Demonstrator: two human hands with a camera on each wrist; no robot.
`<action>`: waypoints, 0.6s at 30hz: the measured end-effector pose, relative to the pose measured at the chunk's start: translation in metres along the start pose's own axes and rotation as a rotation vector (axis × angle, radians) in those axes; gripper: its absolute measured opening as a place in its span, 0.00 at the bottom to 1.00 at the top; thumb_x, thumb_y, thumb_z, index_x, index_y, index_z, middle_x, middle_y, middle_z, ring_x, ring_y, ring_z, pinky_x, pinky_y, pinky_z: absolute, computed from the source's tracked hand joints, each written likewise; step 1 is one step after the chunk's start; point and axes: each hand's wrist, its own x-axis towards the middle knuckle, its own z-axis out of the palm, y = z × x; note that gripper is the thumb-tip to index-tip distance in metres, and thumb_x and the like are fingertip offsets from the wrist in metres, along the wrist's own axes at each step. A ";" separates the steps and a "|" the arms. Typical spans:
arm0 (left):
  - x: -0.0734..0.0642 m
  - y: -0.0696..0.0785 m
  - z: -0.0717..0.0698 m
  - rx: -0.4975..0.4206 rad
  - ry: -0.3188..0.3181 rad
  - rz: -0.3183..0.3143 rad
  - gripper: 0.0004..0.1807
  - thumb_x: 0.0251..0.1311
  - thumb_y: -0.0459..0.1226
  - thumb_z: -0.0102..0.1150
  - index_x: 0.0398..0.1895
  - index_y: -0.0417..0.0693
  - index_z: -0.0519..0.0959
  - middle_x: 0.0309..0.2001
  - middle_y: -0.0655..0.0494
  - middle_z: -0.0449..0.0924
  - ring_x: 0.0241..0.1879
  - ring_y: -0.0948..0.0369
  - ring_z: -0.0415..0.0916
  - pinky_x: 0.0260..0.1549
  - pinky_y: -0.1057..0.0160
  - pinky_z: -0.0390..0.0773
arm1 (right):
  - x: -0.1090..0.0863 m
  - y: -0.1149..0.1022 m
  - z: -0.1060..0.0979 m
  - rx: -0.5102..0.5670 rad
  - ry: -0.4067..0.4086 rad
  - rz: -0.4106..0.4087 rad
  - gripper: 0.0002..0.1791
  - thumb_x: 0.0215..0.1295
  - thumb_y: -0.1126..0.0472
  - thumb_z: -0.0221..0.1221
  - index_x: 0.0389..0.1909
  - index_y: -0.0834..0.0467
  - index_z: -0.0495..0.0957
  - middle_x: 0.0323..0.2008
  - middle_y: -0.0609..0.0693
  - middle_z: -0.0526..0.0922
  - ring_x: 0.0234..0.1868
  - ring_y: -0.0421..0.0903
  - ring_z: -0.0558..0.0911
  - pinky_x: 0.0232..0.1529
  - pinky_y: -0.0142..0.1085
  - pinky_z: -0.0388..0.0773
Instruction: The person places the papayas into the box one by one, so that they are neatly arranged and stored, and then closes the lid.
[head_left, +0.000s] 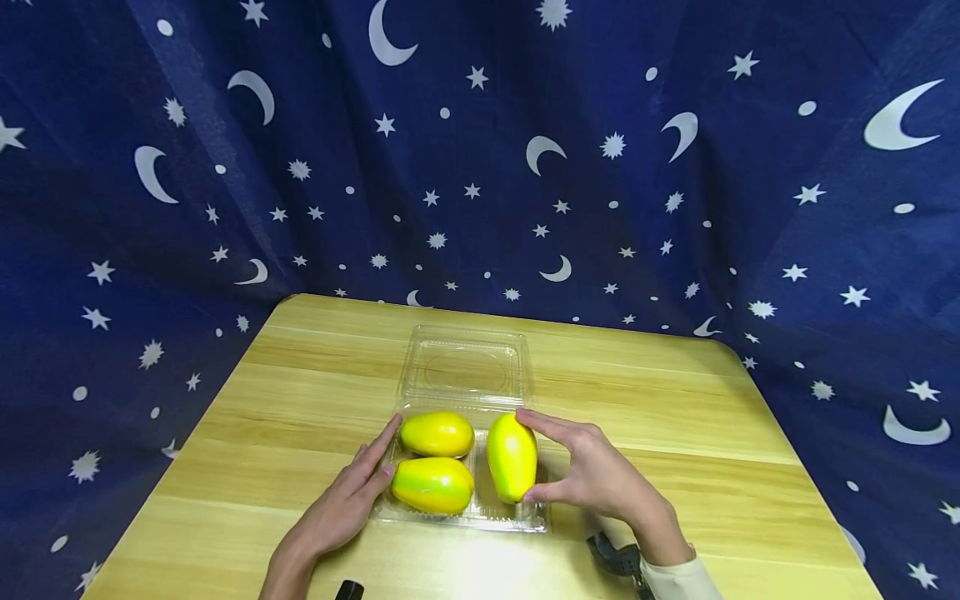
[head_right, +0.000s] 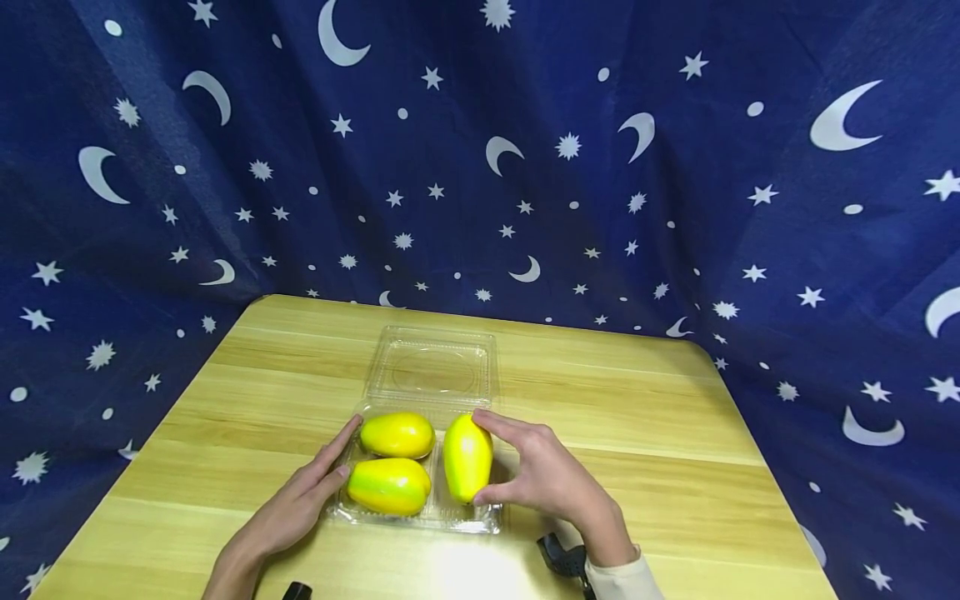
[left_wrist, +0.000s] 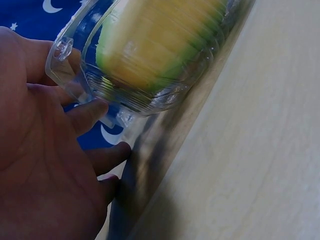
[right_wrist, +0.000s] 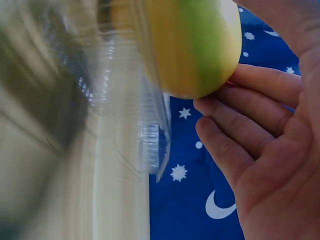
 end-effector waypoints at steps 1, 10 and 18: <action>0.000 0.000 0.000 0.001 0.000 -0.001 0.34 0.91 0.42 0.38 0.91 0.75 0.44 0.90 0.70 0.42 0.90 0.48 0.34 0.86 0.34 0.31 | 0.001 0.000 0.001 -0.001 -0.012 0.003 0.58 0.46 0.46 0.88 0.80 0.53 0.74 0.77 0.49 0.77 0.75 0.53 0.80 0.72 0.53 0.79; 0.000 0.000 0.000 0.008 0.006 0.006 0.34 0.91 0.42 0.38 0.91 0.74 0.44 0.90 0.69 0.42 0.90 0.49 0.35 0.86 0.34 0.32 | 0.008 -0.004 0.011 -0.039 -0.086 0.015 0.58 0.46 0.48 0.88 0.79 0.58 0.74 0.77 0.52 0.78 0.76 0.51 0.79 0.74 0.50 0.78; 0.000 0.000 0.001 0.017 0.005 0.007 0.35 0.91 0.41 0.38 0.91 0.72 0.44 0.90 0.69 0.42 0.90 0.50 0.35 0.87 0.35 0.32 | 0.014 -0.007 0.018 -0.145 -0.124 0.001 0.56 0.48 0.48 0.87 0.78 0.62 0.75 0.75 0.58 0.79 0.74 0.53 0.81 0.74 0.48 0.79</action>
